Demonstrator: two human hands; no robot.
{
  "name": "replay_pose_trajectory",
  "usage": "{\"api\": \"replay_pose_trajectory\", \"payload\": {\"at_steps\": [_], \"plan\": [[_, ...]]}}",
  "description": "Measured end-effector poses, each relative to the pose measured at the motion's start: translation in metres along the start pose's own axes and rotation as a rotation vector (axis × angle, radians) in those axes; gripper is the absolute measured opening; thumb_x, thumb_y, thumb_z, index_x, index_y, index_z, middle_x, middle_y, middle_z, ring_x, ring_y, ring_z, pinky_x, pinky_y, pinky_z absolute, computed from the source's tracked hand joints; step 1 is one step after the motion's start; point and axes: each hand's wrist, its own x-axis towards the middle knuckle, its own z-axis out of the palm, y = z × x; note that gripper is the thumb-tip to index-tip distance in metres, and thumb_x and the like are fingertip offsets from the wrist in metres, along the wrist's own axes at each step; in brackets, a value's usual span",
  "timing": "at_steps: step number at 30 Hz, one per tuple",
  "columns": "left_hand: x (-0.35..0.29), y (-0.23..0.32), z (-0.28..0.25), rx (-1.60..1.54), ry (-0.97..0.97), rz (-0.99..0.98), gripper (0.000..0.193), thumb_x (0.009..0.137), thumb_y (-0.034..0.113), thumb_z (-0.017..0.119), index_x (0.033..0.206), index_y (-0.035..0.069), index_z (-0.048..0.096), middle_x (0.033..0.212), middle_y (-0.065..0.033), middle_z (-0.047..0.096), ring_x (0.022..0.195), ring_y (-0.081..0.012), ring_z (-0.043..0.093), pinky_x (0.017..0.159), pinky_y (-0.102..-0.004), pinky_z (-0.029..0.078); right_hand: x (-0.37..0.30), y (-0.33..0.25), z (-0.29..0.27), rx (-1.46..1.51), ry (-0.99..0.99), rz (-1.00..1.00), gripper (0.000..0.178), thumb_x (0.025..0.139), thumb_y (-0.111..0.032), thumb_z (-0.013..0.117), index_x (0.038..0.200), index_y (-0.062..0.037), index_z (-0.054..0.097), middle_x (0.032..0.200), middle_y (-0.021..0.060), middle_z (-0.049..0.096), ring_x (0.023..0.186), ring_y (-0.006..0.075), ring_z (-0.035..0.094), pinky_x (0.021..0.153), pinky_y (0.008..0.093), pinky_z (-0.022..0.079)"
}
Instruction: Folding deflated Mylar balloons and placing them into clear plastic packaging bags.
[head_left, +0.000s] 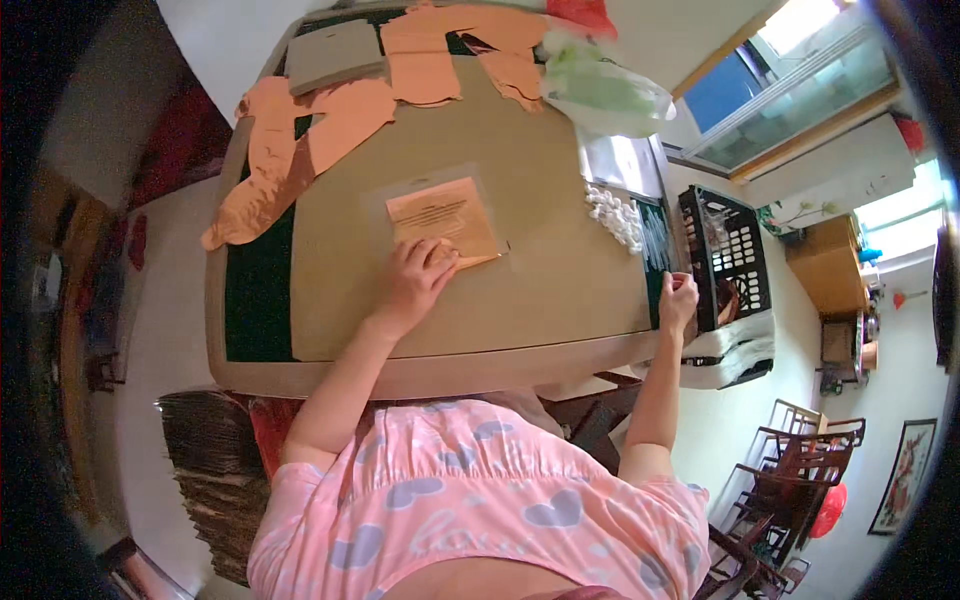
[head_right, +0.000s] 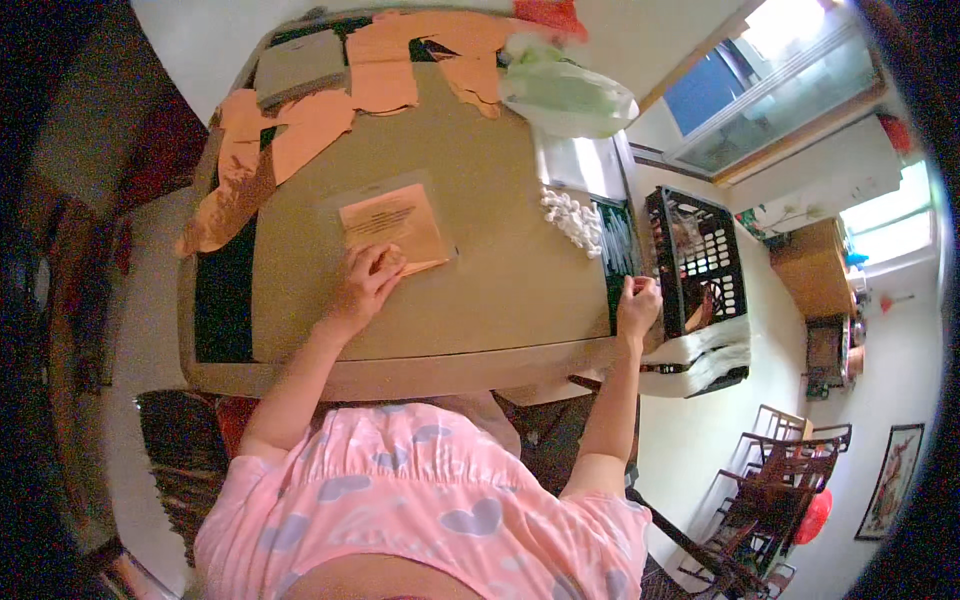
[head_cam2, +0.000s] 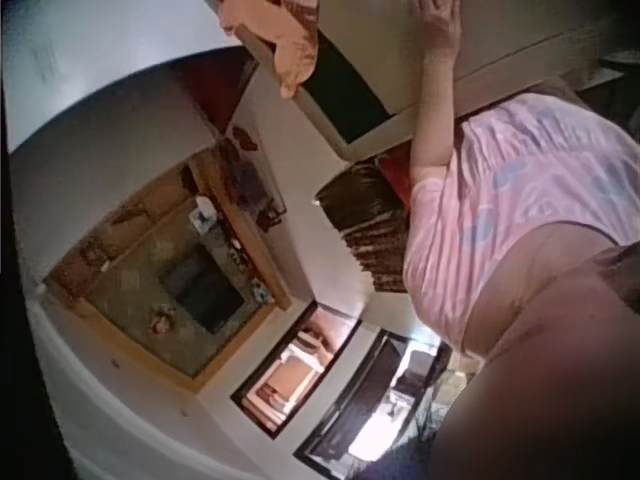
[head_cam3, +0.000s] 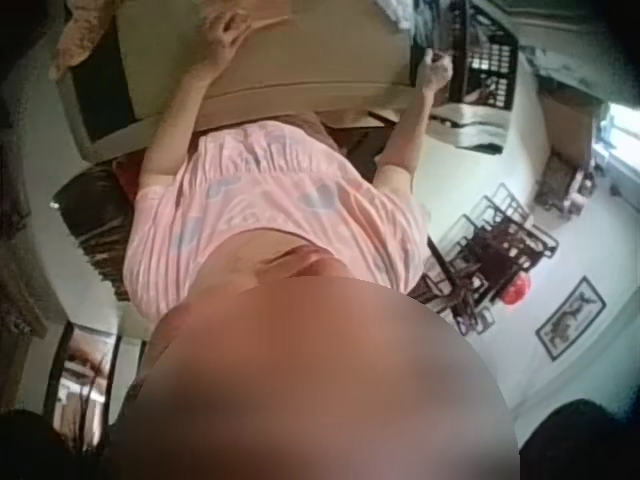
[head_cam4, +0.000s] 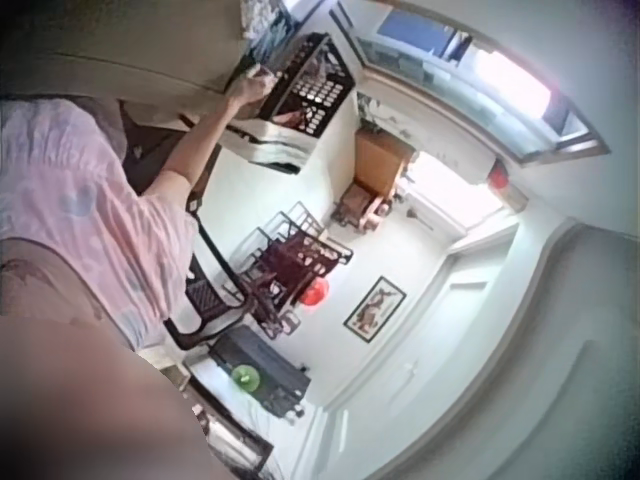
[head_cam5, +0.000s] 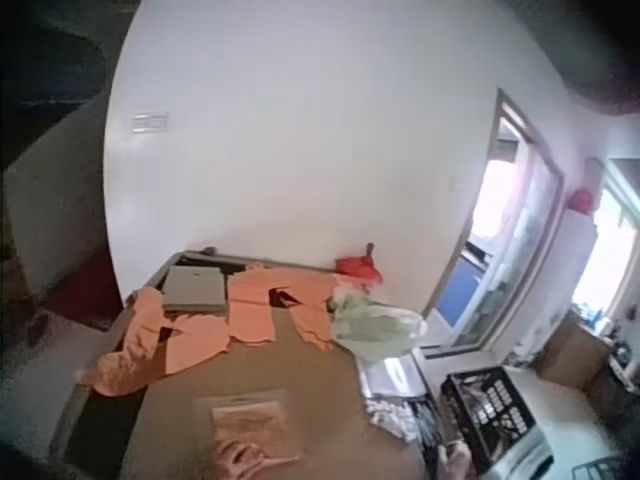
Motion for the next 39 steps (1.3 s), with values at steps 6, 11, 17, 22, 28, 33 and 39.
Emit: {"api": "replay_pose_trajectory", "payload": {"at_steps": [6, 11, 17, 22, 28, 33, 39], "plan": [[0.006, 0.013, -0.017, 0.133, -0.062, -0.075, 0.025, 0.078, 0.017, 0.070, 0.102, 0.011, 0.063, 0.110, -0.0071, 0.057, 0.104, -0.0266, 0.053, 0.091, -0.0423, 0.043, -0.006, 0.028, 0.018, 0.014, -0.104, 0.136, 0.018, 0.082, -0.017, 0.066, 0.084, -0.0003, 0.063, 0.081, 0.0160, 0.065, 0.077, 0.0309, 0.064, 0.071, 0.0404, 0.050], [0.002, 0.005, -0.011, 0.164, 0.001, 0.039, 0.030, 0.078, 0.019, 0.070, 0.106, 0.010, 0.062, 0.112, -0.0090, 0.056, 0.102, -0.0294, 0.055, 0.088, -0.0423, 0.045, -0.001, 0.023, 0.024, 0.108, -0.086, 0.177, 0.022, 0.085, -0.022, 0.065, 0.093, -0.0022, 0.060, 0.083, 0.0130, 0.064, 0.077, 0.0309, 0.063, 0.070, 0.0403, 0.049], [0.002, 0.006, -0.013, 0.175, 0.010, 0.022, 0.019, 0.078, 0.018, 0.069, 0.096, 0.012, 0.065, 0.110, -0.0060, 0.058, 0.105, -0.0228, 0.054, 0.088, -0.0390, 0.044, 0.008, 0.027, 0.033, -0.007, -0.055, 0.107, 0.021, 0.085, -0.023, 0.064, 0.090, -0.0023, 0.061, 0.082, 0.0138, 0.066, 0.076, 0.0333, 0.064, 0.069, 0.0428, 0.049], [-0.001, 0.003, -0.008, 0.175, 0.053, 0.049, 0.017, 0.078, 0.015, 0.070, 0.095, 0.012, 0.068, 0.109, -0.0094, 0.059, 0.101, -0.0266, 0.056, 0.085, -0.0416, 0.047, -0.001, -0.009, 0.011, 0.103, -0.013, 0.079, 0.017, 0.086, -0.019, 0.064, 0.085, -0.0023, 0.063, 0.078, 0.0124, 0.067, 0.070, 0.0277, 0.064, 0.067, 0.0379, 0.050], [-0.004, 0.000, -0.003, 0.132, 0.020, 0.016, 0.021, 0.079, 0.014, 0.068, 0.100, 0.013, 0.067, 0.110, -0.0082, 0.059, 0.101, -0.0265, 0.056, 0.088, -0.0419, 0.045, -0.082, -0.140, 0.004, 0.464, -0.523, -0.212, 0.006, 0.081, -0.008, 0.063, 0.085, -0.0028, 0.064, 0.073, 0.0115, 0.062, 0.067, 0.0220, 0.061, 0.063, 0.0316, 0.049], [-0.002, -0.001, -0.001, 0.177, 0.022, 0.039, 0.031, 0.079, 0.017, 0.068, 0.109, 0.010, 0.061, 0.112, -0.0085, 0.058, 0.102, -0.0267, 0.055, 0.090, -0.0428, 0.044, -0.103, -0.174, 0.014, 0.403, -0.475, -0.273, 0.011, 0.079, -0.014, 0.065, 0.081, -0.0032, 0.062, 0.079, 0.0143, 0.063, 0.072, 0.0331, 0.061, 0.064, 0.0407, 0.048], [-0.007, -0.005, 0.002, 0.139, 0.018, 0.022, 0.029, 0.080, 0.017, 0.068, 0.108, 0.011, 0.062, 0.114, -0.0086, 0.058, 0.104, -0.0276, 0.055, 0.093, -0.0441, 0.043, -0.109, -0.172, 0.011, 0.358, -0.476, -0.198, 0.015, 0.081, -0.017, 0.065, 0.078, -0.0032, 0.060, 0.079, 0.0140, 0.063, 0.071, 0.0325, 0.060, 0.067, 0.0423, 0.046]]}}
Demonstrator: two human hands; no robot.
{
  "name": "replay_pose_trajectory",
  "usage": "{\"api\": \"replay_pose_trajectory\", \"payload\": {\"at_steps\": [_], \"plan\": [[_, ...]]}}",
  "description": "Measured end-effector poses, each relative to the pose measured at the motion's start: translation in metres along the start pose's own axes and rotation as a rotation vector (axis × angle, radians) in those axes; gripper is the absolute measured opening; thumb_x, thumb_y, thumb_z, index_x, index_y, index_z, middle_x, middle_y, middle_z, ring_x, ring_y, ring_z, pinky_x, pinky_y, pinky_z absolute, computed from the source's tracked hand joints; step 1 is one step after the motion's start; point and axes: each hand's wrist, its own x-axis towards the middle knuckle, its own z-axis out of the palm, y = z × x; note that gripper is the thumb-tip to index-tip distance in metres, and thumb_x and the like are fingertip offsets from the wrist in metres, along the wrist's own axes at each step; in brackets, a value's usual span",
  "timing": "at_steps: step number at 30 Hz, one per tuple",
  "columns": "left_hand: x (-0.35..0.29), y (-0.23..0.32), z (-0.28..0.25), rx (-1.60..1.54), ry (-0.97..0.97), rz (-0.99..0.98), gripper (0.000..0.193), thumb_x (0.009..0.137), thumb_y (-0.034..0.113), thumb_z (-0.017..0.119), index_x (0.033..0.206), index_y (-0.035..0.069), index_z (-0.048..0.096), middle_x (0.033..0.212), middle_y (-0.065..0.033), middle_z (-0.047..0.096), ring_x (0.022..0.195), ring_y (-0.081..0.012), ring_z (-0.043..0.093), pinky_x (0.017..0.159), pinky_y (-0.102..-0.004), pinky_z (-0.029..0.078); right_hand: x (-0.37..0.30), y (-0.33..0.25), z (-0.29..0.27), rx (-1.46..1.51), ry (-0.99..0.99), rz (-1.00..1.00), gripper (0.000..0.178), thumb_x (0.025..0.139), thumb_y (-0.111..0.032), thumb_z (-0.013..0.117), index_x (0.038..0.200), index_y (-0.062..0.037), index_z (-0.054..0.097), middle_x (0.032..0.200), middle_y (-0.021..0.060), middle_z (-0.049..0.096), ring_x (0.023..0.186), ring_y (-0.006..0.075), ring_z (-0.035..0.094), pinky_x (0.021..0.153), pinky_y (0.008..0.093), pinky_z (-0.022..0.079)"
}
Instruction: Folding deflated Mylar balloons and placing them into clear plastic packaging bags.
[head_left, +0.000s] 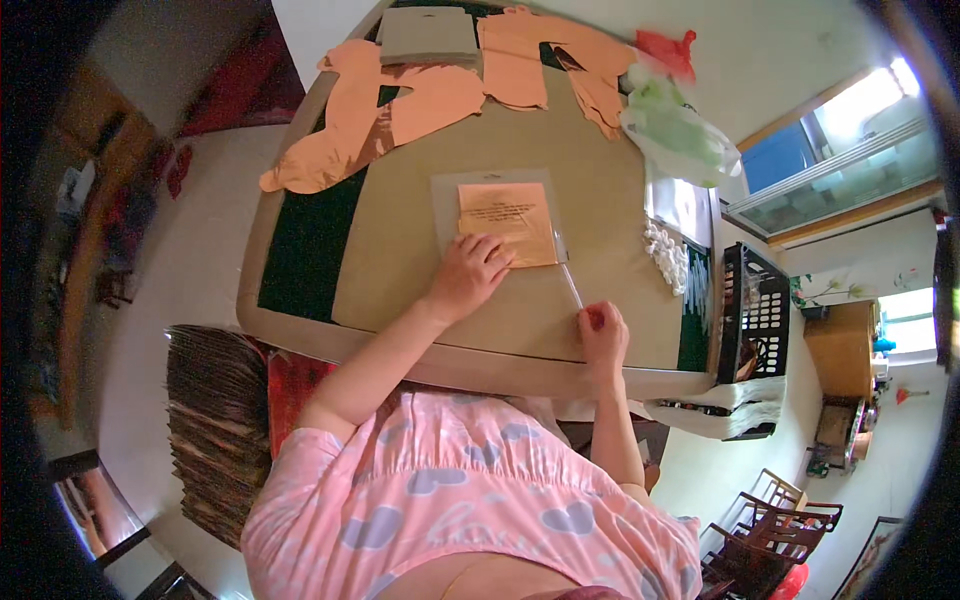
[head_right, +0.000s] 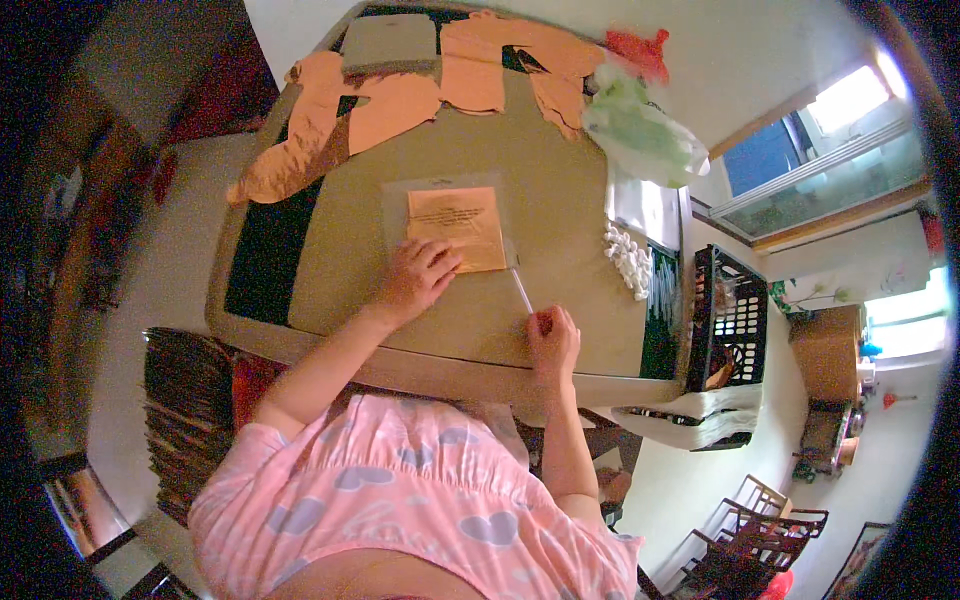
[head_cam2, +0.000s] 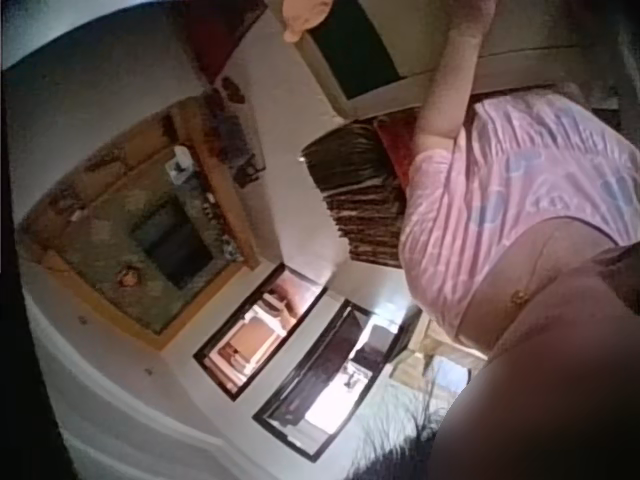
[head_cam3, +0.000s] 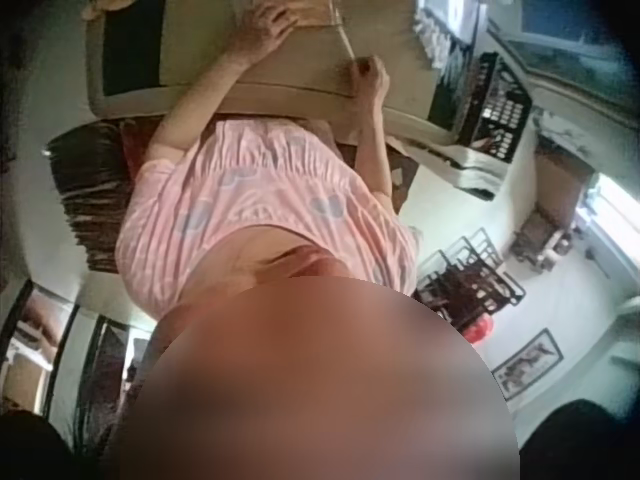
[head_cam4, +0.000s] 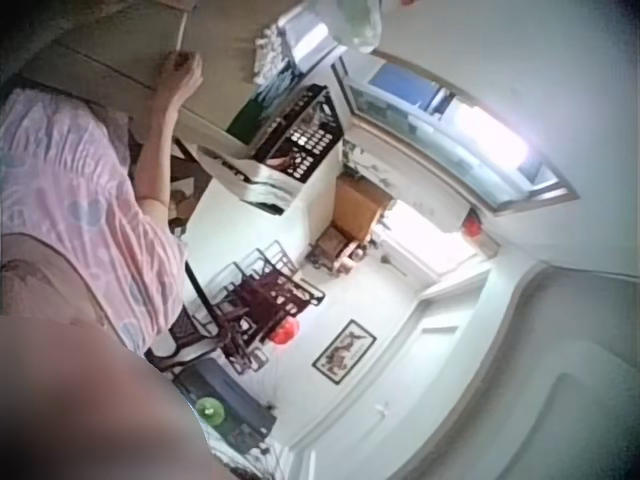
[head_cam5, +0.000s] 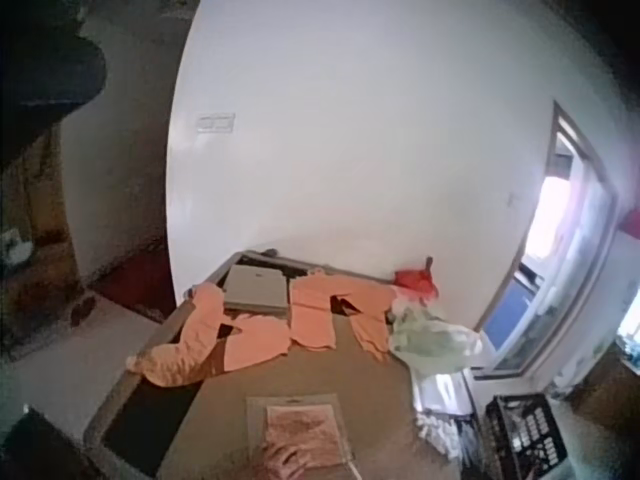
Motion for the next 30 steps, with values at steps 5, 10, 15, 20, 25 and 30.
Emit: {"api": "replay_pose_trajectory", "payload": {"at_steps": [5, 10, 15, 20, 25, 30], "plan": [[0.001, 0.000, -0.001, -0.018, -0.007, -0.016, 0.030, 0.079, 0.017, 0.068, 0.107, 0.012, 0.062, 0.113, -0.0091, 0.058, 0.106, -0.0284, 0.054, 0.095, -0.0449, 0.042, 0.007, -0.008, 0.014, 0.074, 0.038, 0.002, 0.016, 0.082, -0.020, 0.065, 0.078, -0.0046, 0.060, 0.079, 0.0122, 0.063, 0.073, 0.0312, 0.061, 0.068, 0.0416, 0.045], [0.001, -0.002, -0.002, -0.021, -0.023, 0.002, 0.030, 0.079, 0.016, 0.068, 0.107, 0.012, 0.063, 0.113, -0.0095, 0.058, 0.105, -0.0291, 0.054, 0.095, -0.0449, 0.042, 0.034, -0.036, 0.035, -0.045, 0.078, -0.006, 0.016, 0.085, -0.024, 0.062, 0.083, -0.0081, 0.060, 0.085, 0.0078, 0.064, 0.083, 0.0289, 0.061, 0.079, 0.0415, 0.039], [0.003, 0.003, -0.003, -0.073, 0.056, -0.061, 0.026, 0.079, 0.015, 0.068, 0.104, 0.009, 0.063, 0.112, -0.0095, 0.058, 0.104, -0.0293, 0.055, 0.095, -0.0453, 0.042, 0.042, -0.037, 0.047, -0.085, 0.142, -0.198, 0.011, 0.083, -0.021, 0.063, 0.086, -0.0111, 0.060, 0.087, 0.0052, 0.062, 0.086, 0.0255, 0.059, 0.077, 0.0398, 0.039], [0.004, 0.000, -0.010, 0.001, 0.018, -0.045, 0.023, 0.078, 0.019, 0.067, 0.099, 0.010, 0.065, 0.109, -0.0094, 0.059, 0.108, -0.0262, 0.053, 0.097, -0.0428, 0.038, 0.045, -0.052, 0.033, -0.158, 0.092, -0.472, 0.013, 0.081, -0.021, 0.066, 0.087, -0.0125, 0.060, 0.086, 0.0060, 0.058, 0.087, 0.0248, 0.056, 0.077, 0.0382, 0.039], [0.005, 0.000, -0.010, 0.005, -0.003, -0.042, 0.023, 0.078, 0.021, 0.068, 0.098, 0.010, 0.065, 0.109, -0.0094, 0.059, 0.109, -0.0262, 0.052, 0.100, -0.0447, 0.036, 0.055, -0.041, 0.041, -0.198, 0.114, -0.458, 0.013, 0.079, -0.020, 0.068, 0.086, -0.0122, 0.060, 0.086, 0.0055, 0.058, 0.087, 0.0251, 0.056, 0.078, 0.0398, 0.039], [0.001, 0.000, -0.007, 0.001, -0.023, -0.064, 0.024, 0.077, 0.024, 0.070, 0.097, 0.011, 0.066, 0.115, -0.0095, 0.056, 0.114, -0.0269, 0.048, 0.102, -0.0476, 0.034, 0.054, -0.041, 0.036, -0.111, 0.044, -0.500, 0.011, 0.080, -0.017, 0.067, 0.087, -0.0116, 0.060, 0.087, 0.0057, 0.059, 0.088, 0.0260, 0.056, 0.077, 0.0402, 0.040]]}}
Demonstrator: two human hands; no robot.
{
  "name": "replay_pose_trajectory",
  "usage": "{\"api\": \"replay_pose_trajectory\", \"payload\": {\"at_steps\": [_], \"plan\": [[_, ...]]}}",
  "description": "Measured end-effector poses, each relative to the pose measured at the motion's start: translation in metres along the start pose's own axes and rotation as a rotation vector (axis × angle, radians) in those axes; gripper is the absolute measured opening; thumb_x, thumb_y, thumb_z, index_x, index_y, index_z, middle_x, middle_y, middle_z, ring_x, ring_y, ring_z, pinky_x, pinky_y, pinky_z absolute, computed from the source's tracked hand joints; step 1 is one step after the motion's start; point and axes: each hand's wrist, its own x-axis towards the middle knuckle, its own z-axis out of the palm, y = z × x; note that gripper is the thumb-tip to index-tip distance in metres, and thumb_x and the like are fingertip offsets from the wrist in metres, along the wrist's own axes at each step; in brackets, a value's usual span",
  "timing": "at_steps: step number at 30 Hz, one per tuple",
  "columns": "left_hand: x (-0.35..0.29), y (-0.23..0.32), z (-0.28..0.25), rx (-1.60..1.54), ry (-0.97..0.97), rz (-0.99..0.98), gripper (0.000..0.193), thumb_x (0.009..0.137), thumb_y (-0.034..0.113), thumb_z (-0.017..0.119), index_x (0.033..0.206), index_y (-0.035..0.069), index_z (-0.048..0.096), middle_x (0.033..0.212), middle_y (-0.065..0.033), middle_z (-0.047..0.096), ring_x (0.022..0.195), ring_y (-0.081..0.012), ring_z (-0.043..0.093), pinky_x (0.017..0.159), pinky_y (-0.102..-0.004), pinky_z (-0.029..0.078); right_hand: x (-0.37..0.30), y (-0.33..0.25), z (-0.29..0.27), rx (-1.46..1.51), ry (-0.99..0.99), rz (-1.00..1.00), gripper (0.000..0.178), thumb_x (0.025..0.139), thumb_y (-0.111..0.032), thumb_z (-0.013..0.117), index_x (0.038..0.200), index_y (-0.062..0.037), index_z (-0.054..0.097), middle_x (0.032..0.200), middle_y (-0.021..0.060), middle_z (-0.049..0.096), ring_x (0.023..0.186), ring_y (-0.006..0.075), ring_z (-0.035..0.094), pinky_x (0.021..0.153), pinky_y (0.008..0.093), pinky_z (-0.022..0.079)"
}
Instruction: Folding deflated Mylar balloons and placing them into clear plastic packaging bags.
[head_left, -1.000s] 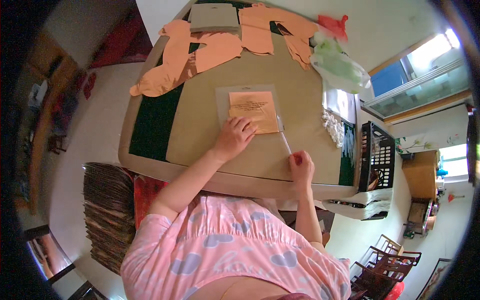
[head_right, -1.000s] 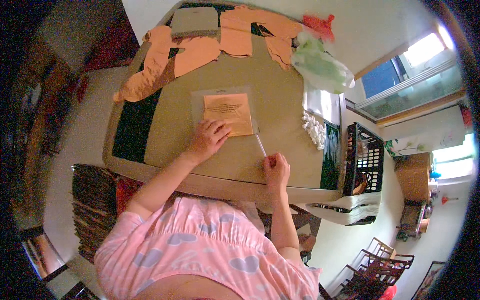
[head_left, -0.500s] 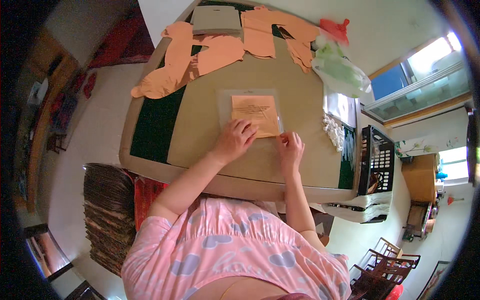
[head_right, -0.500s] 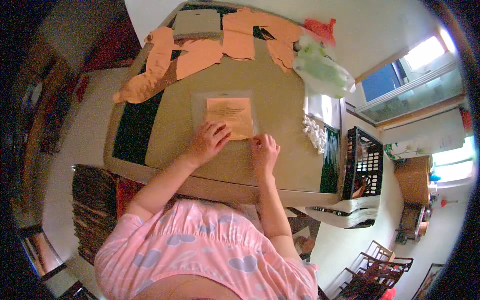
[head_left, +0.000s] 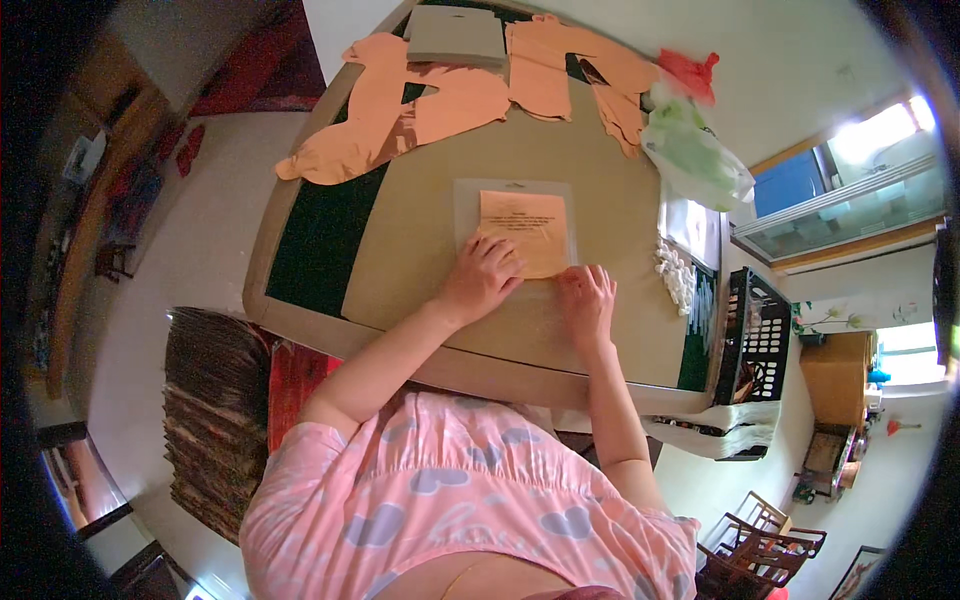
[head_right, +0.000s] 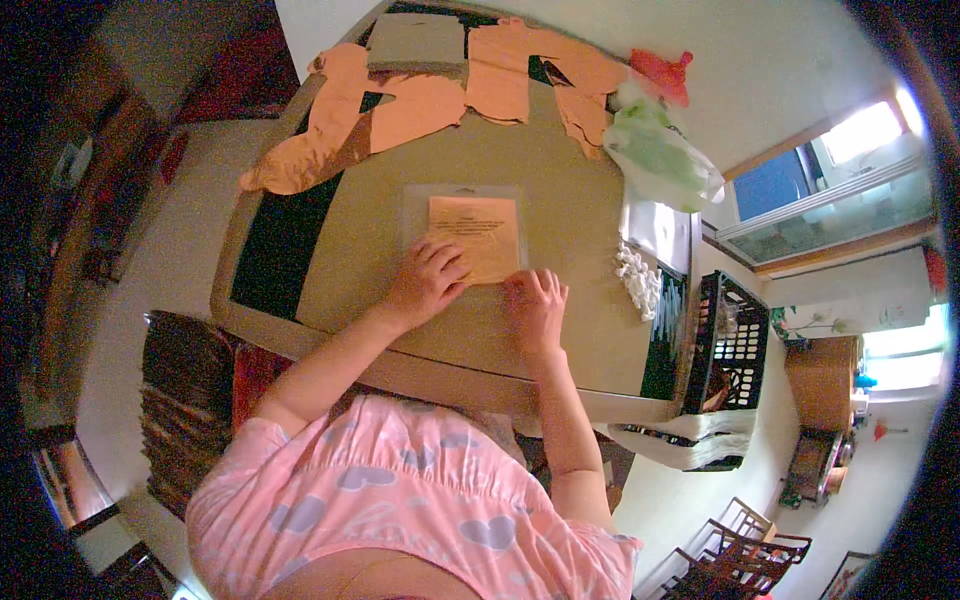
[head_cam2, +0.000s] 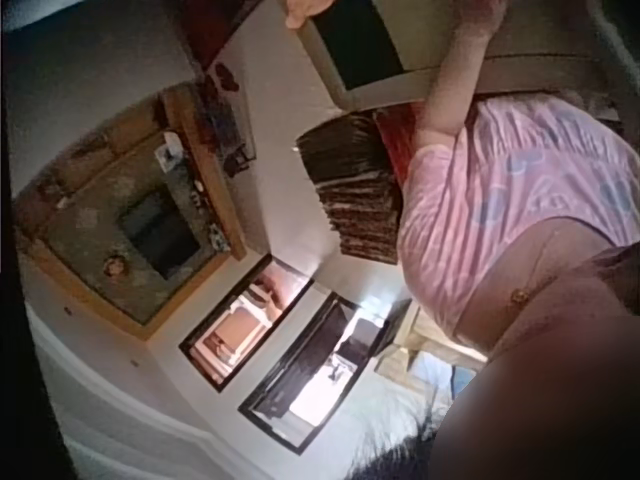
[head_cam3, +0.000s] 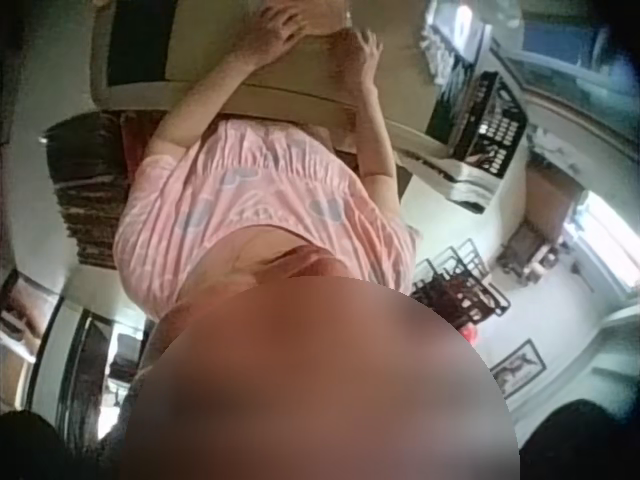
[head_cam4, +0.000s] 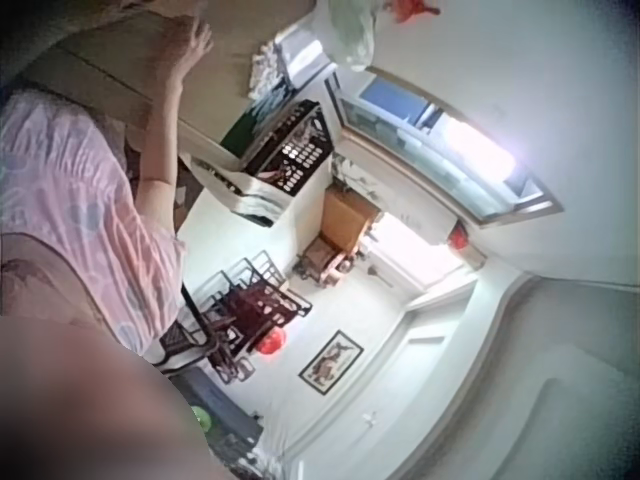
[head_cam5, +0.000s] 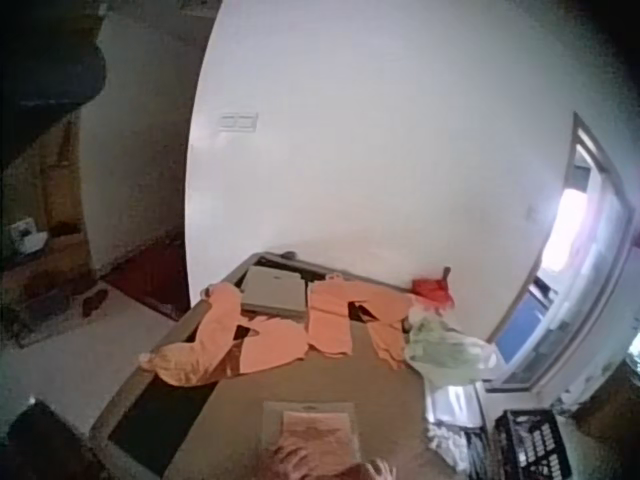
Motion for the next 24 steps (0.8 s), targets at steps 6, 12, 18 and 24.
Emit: {"api": "replay_pose_trajectory", "payload": {"at_steps": [6, 12, 18, 24], "plan": [[0.002, 0.003, -0.005, -0.033, 0.056, -0.007, 0.019, 0.074, 0.023, 0.073, 0.088, 0.011, 0.068, 0.116, -0.0108, 0.056, 0.119, -0.0304, 0.047, 0.103, -0.0504, 0.033, -0.003, 0.016, 0.007, -0.011, 0.021, 0.058, 0.011, 0.081, -0.015, 0.065, 0.089, -0.0107, 0.059, 0.089, 0.0068, 0.059, 0.089, 0.0269, 0.056, 0.078, 0.0400, 0.041], [-0.002, 0.000, 0.001, -0.024, 0.005, -0.024, 0.023, 0.076, 0.025, 0.072, 0.096, 0.013, 0.068, 0.119, -0.0107, 0.056, 0.120, -0.0304, 0.047, 0.105, -0.0505, 0.031, -0.011, 0.012, 0.007, 0.029, 0.044, 0.090, 0.012, 0.083, -0.016, 0.064, 0.090, -0.0078, 0.059, 0.090, 0.0094, 0.059, 0.091, 0.0298, 0.056, 0.078, 0.0423, 0.042], [0.001, 0.002, -0.003, -0.012, -0.087, 0.019, 0.022, 0.078, 0.026, 0.069, 0.096, 0.014, 0.066, 0.123, -0.0097, 0.054, 0.122, -0.0287, 0.045, 0.106, -0.0528, 0.030, 0.002, 0.011, -0.009, 0.096, 0.013, 0.292, 0.016, 0.086, -0.018, 0.062, 0.091, -0.0032, 0.058, 0.089, 0.0141, 0.061, 0.086, 0.0345, 0.056, 0.077, 0.0446, 0.046], [0.002, 0.037, -0.012, -0.034, -0.107, 0.078, 0.023, 0.083, 0.020, 0.061, 0.102, 0.007, 0.063, 0.112, -0.0101, 0.058, 0.110, -0.0278, 0.052, 0.098, -0.0449, 0.041, 0.001, 0.022, -0.013, 0.245, -0.073, 0.488, 0.014, 0.085, -0.015, 0.065, 0.088, -0.0016, 0.063, 0.080, 0.0140, 0.066, 0.070, 0.0292, 0.061, 0.065, 0.0381, 0.049]]}}
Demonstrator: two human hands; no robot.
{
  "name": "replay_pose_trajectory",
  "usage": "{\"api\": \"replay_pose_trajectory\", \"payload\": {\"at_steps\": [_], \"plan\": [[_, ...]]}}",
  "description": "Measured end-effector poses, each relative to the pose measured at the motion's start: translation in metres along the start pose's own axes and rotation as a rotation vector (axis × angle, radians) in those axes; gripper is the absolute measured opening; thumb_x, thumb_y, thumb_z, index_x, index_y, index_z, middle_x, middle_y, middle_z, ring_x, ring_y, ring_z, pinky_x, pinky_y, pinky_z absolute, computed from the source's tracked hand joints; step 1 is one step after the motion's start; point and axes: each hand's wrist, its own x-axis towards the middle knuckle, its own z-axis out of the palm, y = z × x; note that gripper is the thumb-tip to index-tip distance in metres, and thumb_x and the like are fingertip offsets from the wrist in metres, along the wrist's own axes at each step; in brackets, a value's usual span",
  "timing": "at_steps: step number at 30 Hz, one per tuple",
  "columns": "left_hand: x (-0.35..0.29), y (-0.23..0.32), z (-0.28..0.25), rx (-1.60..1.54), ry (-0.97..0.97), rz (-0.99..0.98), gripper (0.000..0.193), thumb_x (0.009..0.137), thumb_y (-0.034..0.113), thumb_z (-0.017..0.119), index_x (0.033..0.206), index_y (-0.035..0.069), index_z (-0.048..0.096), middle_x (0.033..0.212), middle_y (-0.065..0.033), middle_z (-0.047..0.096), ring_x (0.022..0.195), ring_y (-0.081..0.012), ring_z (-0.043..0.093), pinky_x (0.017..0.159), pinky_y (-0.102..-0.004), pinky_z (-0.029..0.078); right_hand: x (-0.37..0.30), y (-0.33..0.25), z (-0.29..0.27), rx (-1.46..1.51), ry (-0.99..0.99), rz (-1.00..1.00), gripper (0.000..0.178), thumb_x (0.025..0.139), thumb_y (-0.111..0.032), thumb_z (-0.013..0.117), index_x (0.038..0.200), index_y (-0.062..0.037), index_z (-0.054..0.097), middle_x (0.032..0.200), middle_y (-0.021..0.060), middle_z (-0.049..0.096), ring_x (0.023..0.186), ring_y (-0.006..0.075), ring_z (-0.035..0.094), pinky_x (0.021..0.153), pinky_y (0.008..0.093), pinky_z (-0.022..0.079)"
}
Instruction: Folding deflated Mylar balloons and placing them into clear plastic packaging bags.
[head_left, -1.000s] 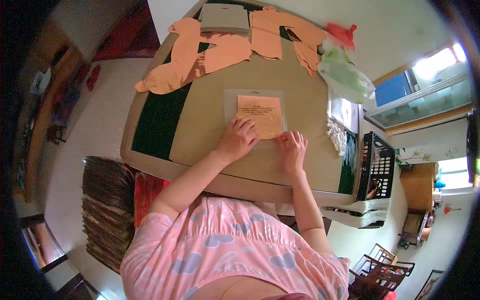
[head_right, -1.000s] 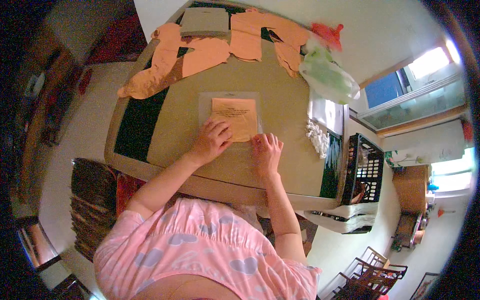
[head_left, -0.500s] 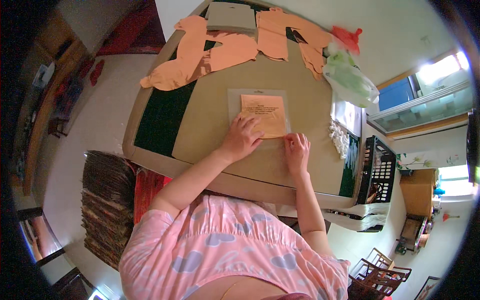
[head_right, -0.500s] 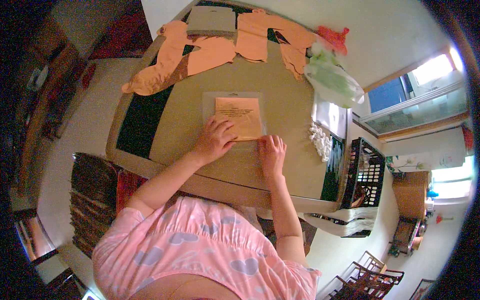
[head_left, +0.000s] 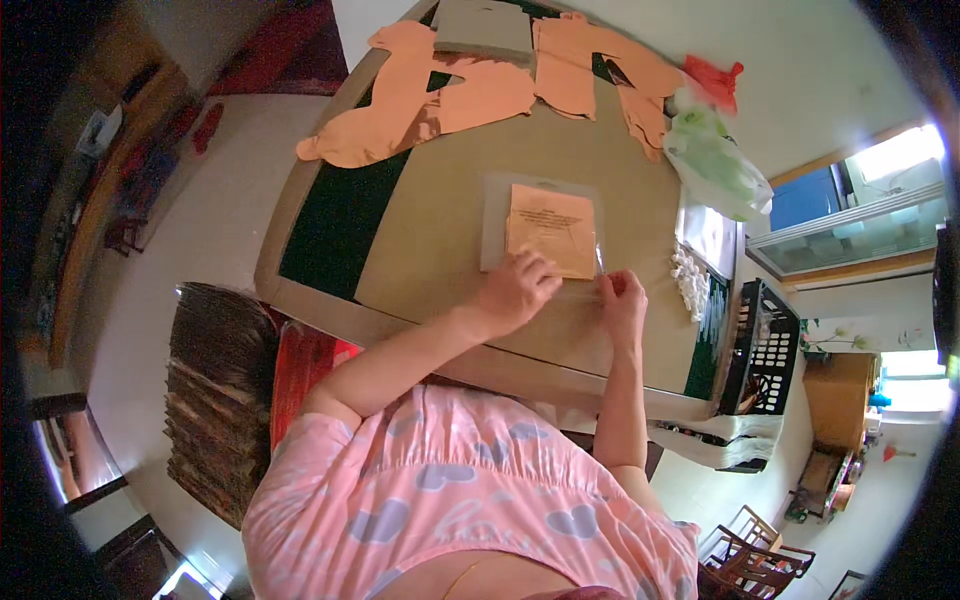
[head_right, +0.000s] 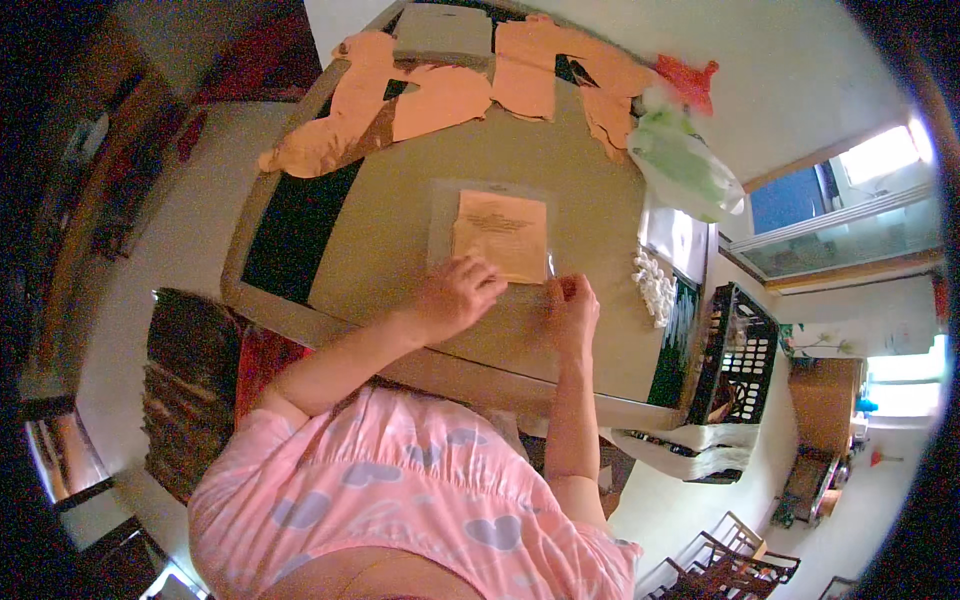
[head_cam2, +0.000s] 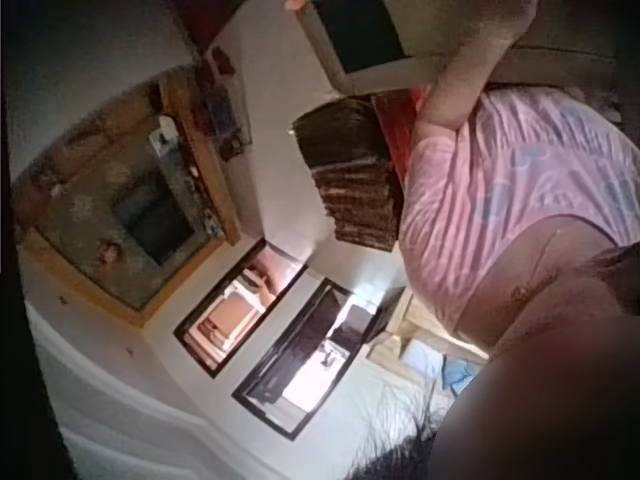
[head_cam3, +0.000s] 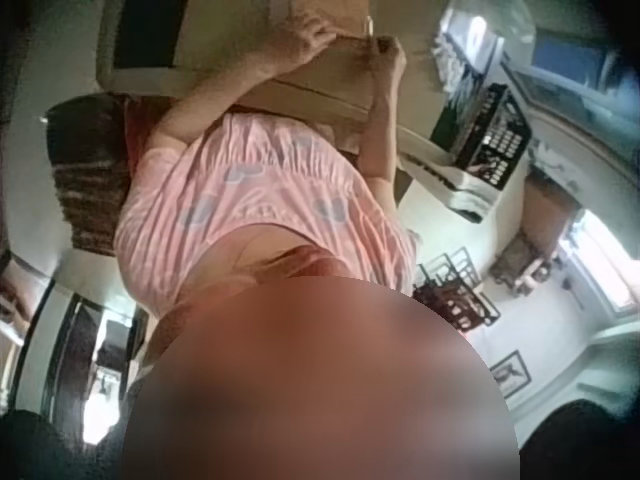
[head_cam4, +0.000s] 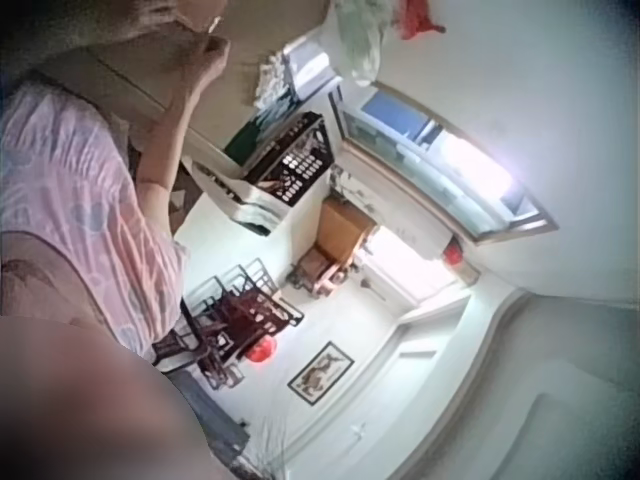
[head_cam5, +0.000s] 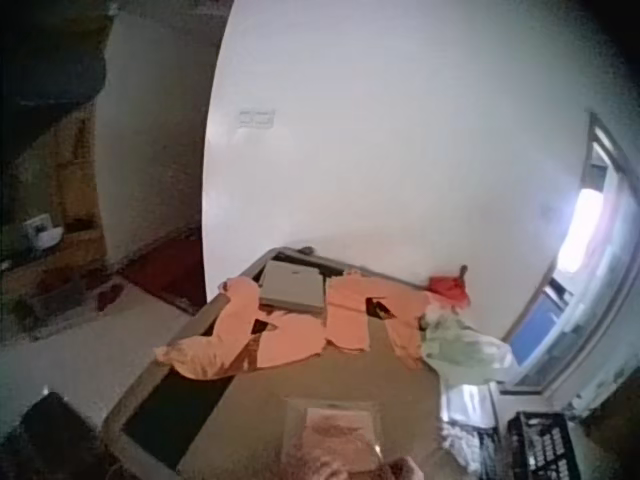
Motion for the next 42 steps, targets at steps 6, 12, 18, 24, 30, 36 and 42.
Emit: {"api": "replay_pose_trajectory", "payload": {"at_steps": [6, 12, 18, 24, 30, 36, 42], "plan": [[0.023, 0.035, 0.024, 0.102, -0.034, 0.031, 0.014, 0.077, 0.016, 0.056, 0.083, 0.007, 0.064, 0.090, -0.0070, 0.061, 0.097, -0.0233, 0.055, 0.086, -0.0386, 0.045, -0.012, 0.023, 0.004, 0.428, -0.101, 0.178, 0.011, 0.087, -0.006, 0.064, 0.097, -0.0019, 0.063, 0.079, 0.0085, 0.068, 0.067, 0.0117, 0.061, 0.058, 0.0240, 0.049], [0.030, 0.047, 0.040, 0.103, 0.098, 0.024, 0.011, 0.075, 0.017, 0.060, 0.069, 0.008, 0.062, 0.083, -0.0050, 0.059, 0.091, -0.0223, 0.055, 0.083, -0.0393, 0.044, -0.031, 0.011, 0.000, 0.727, -0.140, 0.289, 0.031, 0.086, -0.002, 0.064, 0.115, -0.0021, 0.053, 0.075, 0.0086, 0.065, 0.065, 0.0108, 0.059, 0.054, 0.0223, 0.046], [0.026, 0.035, 0.021, 0.029, 0.161, -0.129, 0.011, 0.073, 0.018, 0.068, 0.070, 0.009, 0.064, 0.081, -0.0029, 0.057, 0.089, -0.0230, 0.053, 0.081, -0.0415, 0.042, -0.035, 0.013, -0.008, 0.901, -0.086, 0.371, 0.035, 0.087, 0.002, 0.060, 0.119, -0.0020, 0.049, 0.079, 0.0105, 0.065, 0.066, 0.0128, 0.060, 0.056, 0.0236, 0.049], [0.031, 0.052, 0.028, 0.067, 0.020, 0.054, 0.011, 0.074, 0.018, 0.065, 0.072, 0.008, 0.065, 0.083, -0.0064, 0.059, 0.093, -0.0240, 0.055, 0.084, -0.0383, 0.044, -0.036, 0.002, -0.008, 0.927, -0.097, 0.346, 0.036, 0.087, 0.002, 0.060, 0.120, -0.0012, 0.048, 0.080, 0.0107, 0.065, 0.068, 0.0126, 0.061, 0.057, 0.0237, 0.050], [0.035, 0.060, 0.039, 0.203, 0.037, 0.177, 0.013, 0.074, 0.018, 0.056, 0.069, 0.009, 0.064, 0.081, -0.0056, 0.060, 0.089, -0.0225, 0.055, 0.079, -0.0375, 0.044, -0.036, 0.005, -0.009, 0.767, -0.106, 0.332, 0.036, 0.085, 0.005, 0.059, 0.119, -0.0045, 0.051, 0.070, 0.0044, 0.061, 0.061, 0.0082, 0.054, 0.051, 0.0216, 0.043], [0.036, 0.066, 0.039, 0.187, 0.039, 0.232, 0.014, 0.075, 0.018, 0.057, 0.068, 0.008, 0.063, 0.077, -0.0044, 0.058, 0.087, -0.0212, 0.055, 0.078, -0.0371, 0.043, -0.033, 0.014, -0.005, 0.628, -0.072, 0.209, 0.038, 0.083, 0.010, 0.053, 0.117, -0.0069, 0.052, 0.064, -0.0007, 0.053, 0.057, 0.0050, 0.046, 0.046, 0.0214, 0.035], [0.033, 0.065, 0.049, 0.226, 0.056, 0.183, 0.012, 0.076, 0.018, 0.057, 0.069, 0.010, 0.062, 0.077, -0.0034, 0.057, 0.085, -0.0199, 0.054, 0.079, -0.0357, 0.042, -0.034, 0.005, -0.012, 0.582, -0.072, 0.223, 0.039, 0.083, 0.010, 0.054, 0.118, -0.0072, 0.053, 0.064, -0.0001, 0.055, 0.057, 0.0047, 0.046, 0.046, 0.0216, 0.035]]}}
